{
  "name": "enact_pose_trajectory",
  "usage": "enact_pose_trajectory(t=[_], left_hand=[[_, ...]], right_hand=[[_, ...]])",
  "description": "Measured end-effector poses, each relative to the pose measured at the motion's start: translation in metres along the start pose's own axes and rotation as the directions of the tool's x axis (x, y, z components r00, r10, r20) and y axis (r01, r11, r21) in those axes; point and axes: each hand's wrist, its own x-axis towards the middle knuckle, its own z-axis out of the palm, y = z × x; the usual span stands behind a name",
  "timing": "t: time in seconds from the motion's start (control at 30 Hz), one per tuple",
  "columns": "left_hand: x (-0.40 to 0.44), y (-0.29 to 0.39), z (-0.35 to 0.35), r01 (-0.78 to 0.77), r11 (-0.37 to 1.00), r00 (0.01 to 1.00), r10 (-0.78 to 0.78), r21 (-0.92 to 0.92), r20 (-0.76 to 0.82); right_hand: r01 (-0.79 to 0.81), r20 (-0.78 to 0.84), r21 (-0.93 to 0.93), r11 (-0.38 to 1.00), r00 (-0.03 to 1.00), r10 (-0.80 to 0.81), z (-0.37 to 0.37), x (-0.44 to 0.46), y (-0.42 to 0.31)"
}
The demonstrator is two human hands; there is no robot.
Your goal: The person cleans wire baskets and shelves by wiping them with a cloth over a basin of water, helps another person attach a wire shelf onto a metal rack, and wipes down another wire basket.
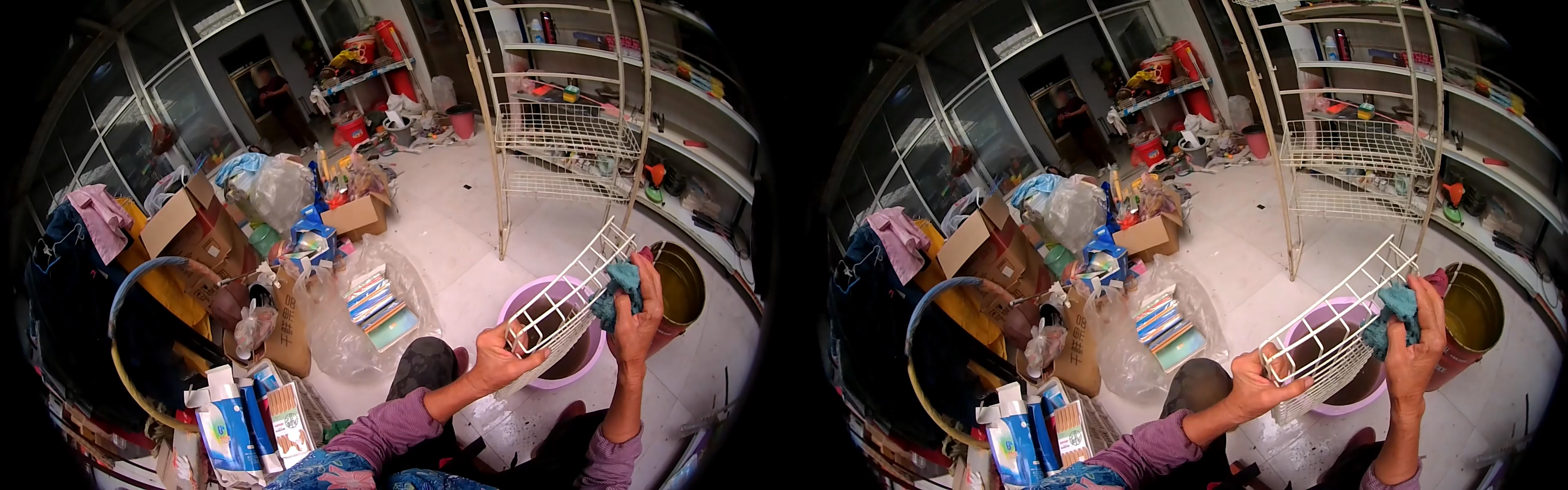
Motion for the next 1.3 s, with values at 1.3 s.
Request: enact_pose_trajectory(t=[1.3], left_hand=[[-0.004, 0.013, 0.012, -0.009, 0.999, 0.998, 0.006, 0.040, 0.060]], right_hand=[[0.261, 0.102, 0.021, 0.965, 0.960, -0.261, -0.005, -0.057, -0.071]])
